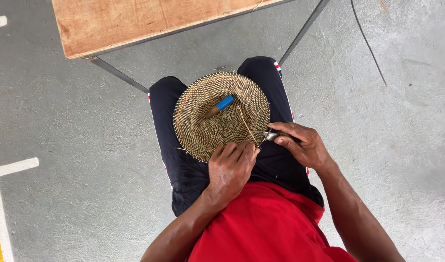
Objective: Weaving a small basket or bowl from plant fibers.
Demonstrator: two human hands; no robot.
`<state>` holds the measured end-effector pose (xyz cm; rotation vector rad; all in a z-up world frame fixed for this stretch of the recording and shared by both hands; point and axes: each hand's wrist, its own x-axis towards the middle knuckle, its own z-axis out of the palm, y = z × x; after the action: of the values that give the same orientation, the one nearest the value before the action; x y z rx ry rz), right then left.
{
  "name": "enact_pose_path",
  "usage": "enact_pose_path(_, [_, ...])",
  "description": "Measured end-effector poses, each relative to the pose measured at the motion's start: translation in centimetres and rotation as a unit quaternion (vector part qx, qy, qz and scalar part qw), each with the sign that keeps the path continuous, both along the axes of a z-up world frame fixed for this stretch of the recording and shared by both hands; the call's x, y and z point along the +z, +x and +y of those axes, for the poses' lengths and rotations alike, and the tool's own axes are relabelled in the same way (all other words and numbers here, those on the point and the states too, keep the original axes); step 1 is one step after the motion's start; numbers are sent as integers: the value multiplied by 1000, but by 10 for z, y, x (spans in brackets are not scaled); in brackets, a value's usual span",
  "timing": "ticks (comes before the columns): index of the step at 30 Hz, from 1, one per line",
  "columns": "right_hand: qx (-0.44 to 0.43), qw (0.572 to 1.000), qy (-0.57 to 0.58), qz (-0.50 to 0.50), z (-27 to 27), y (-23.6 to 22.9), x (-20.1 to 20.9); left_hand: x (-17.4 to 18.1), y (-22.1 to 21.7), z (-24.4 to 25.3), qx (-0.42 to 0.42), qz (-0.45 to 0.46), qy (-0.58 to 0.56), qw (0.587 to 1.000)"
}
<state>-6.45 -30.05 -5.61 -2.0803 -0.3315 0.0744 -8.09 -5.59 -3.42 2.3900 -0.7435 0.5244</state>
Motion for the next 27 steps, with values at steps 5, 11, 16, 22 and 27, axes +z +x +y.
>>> enact_pose_path(5, [-45,973,223,-45,-90,7,-59,10,-5,10,0,-3,-12,1000])
enact_pose_path(11, [-204,976,-11,74,-28,-21,17,10,-1,2,-10,0,-14,1000])
enact_pose_path(16, [-140,980,40,135,35,-40,27,13,-4,-2,7,-4,8,1000])
enact_pose_path(22, [-100,984,31,144,51,-38,26,0,-3,1,0,-2,-2,1000])
enact_pose_path(27, [-113,981,51,146,54,-40,25,-3,-5,0,1,-2,-9,1000])
